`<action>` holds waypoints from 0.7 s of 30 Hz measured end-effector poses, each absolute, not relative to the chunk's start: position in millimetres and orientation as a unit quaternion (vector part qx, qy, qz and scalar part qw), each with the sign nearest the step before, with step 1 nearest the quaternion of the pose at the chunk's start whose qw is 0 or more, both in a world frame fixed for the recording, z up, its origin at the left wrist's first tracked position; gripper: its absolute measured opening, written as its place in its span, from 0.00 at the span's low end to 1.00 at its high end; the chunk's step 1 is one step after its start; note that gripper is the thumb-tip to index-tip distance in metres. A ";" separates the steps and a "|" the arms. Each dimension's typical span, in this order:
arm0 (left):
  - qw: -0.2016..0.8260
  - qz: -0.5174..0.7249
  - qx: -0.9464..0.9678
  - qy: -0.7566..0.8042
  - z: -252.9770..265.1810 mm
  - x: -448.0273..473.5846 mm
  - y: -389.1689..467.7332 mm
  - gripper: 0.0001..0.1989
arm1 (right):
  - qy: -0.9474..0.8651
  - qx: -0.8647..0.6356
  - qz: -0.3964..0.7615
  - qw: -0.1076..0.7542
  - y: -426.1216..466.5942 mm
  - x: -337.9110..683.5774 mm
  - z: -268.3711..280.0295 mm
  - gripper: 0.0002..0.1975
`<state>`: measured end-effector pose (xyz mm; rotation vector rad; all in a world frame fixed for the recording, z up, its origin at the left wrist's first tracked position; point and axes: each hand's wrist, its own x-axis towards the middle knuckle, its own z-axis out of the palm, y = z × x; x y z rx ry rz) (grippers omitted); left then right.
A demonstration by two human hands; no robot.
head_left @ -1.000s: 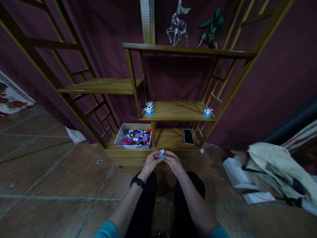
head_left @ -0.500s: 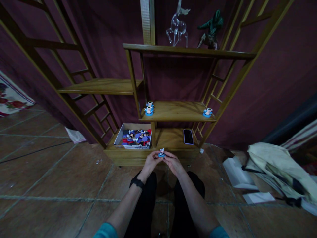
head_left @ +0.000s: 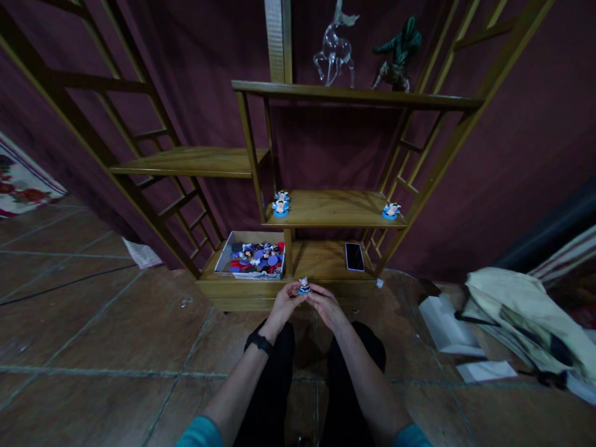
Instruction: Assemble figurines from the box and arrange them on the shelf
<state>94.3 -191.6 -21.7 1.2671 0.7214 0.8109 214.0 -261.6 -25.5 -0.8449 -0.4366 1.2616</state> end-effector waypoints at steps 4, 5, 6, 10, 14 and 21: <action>0.688 0.344 0.547 0.331 -19.8 90.9 -191.5 0.21 | -0.194 -0.393 0.561 0.702 -262.6 215.7 -25.8 0.15; 0.698 0.337 0.541 0.328 -19.3 90.1 -191.4 0.21 | -0.189 -0.396 0.560 0.702 -262.6 216.4 -26.3 0.15; 0.709 0.331 0.534 0.322 -18.9 89.5 -191.3 0.21 | -0.184 -0.399 0.560 0.702 -262.5 216.9 -26.8 0.15; 0.749 0.319 0.504 0.288 -18.5 88.8 -190.6 0.21 | -0.180 -0.395 0.573 0.695 -262.3 216.9 -26.1 0.18; 0.768 0.326 0.469 0.292 -18.5 90.2 -189.7 0.21 | -0.189 -0.388 0.578 0.692 -262.4 215.0 -23.1 0.19; 0.748 0.325 0.486 0.314 -18.0 90.6 -189.5 0.24 | -0.180 -0.407 0.547 0.709 -260.2 215.7 -27.9 0.17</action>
